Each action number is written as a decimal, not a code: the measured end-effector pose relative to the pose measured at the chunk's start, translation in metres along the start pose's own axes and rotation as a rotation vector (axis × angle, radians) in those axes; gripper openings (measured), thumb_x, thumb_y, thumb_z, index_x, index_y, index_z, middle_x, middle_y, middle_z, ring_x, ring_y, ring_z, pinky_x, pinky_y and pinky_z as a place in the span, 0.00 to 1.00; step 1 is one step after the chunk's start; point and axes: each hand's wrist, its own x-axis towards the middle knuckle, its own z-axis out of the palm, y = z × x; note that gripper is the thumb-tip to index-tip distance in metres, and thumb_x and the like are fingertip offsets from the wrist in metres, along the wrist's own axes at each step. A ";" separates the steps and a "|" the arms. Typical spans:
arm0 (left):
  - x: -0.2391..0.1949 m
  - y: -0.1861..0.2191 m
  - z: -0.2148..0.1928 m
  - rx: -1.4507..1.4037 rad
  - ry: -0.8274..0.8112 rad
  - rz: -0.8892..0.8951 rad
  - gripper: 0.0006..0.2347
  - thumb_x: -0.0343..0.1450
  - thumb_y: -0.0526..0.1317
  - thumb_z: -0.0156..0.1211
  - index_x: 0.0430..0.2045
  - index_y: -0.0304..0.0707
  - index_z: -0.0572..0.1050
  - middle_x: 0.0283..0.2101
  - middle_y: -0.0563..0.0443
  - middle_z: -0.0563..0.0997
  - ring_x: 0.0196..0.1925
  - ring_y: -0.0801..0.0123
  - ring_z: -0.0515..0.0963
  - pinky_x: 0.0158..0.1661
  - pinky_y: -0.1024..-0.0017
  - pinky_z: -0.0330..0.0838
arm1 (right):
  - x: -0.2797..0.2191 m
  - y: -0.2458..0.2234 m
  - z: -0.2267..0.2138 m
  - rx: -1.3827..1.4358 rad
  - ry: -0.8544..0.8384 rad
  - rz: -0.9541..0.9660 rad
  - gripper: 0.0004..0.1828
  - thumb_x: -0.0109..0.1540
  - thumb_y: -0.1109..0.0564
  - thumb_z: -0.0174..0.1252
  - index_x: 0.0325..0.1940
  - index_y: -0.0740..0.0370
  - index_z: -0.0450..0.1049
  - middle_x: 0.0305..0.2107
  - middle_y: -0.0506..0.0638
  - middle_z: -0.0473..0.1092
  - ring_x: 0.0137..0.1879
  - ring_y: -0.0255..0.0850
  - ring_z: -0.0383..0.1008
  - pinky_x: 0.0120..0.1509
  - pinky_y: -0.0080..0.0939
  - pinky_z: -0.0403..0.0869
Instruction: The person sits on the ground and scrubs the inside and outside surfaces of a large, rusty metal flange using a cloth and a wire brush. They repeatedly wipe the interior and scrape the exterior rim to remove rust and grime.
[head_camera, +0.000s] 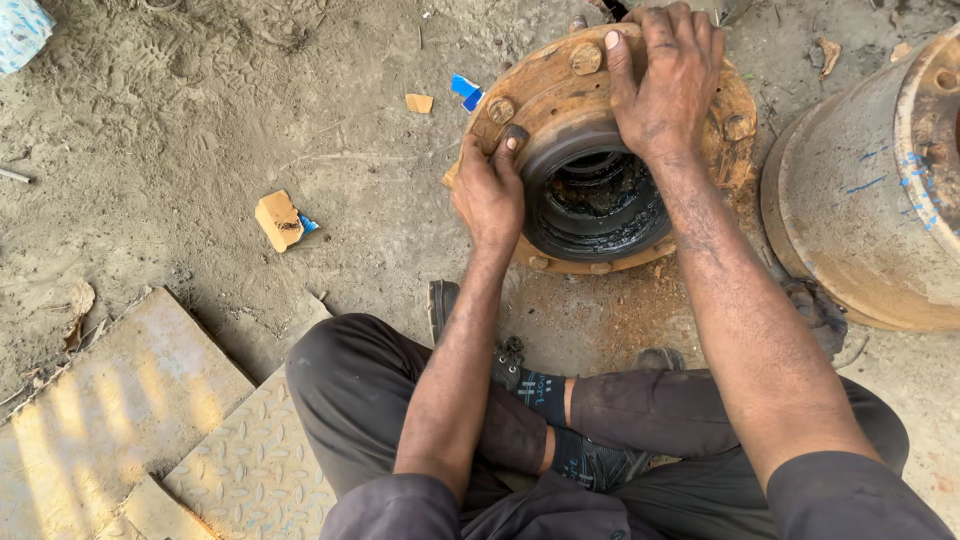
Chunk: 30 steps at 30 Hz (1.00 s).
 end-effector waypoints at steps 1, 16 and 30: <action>0.002 0.005 0.002 -0.025 -0.033 -0.018 0.12 0.75 0.47 0.61 0.35 0.38 0.72 0.24 0.51 0.81 0.21 0.71 0.78 0.22 0.64 0.72 | 0.002 0.000 -0.001 0.011 -0.017 0.019 0.18 0.78 0.48 0.57 0.60 0.67 0.76 0.50 0.62 0.71 0.60 0.54 0.68 0.68 0.62 0.63; 0.007 0.023 -0.004 -0.027 -0.046 0.041 0.12 0.80 0.48 0.53 0.50 0.39 0.70 0.24 0.53 0.81 0.19 0.71 0.77 0.19 0.65 0.70 | 0.002 -0.007 -0.006 0.030 -0.005 0.021 0.18 0.77 0.50 0.55 0.60 0.68 0.76 0.52 0.62 0.71 0.61 0.55 0.68 0.69 0.63 0.62; 0.008 0.027 -0.006 0.042 0.061 0.057 0.12 0.78 0.48 0.57 0.41 0.39 0.72 0.23 0.45 0.83 0.22 0.55 0.80 0.23 0.53 0.72 | 0.000 -0.001 0.002 -0.009 -0.009 0.028 0.18 0.76 0.49 0.56 0.59 0.66 0.76 0.49 0.61 0.71 0.60 0.53 0.67 0.69 0.62 0.62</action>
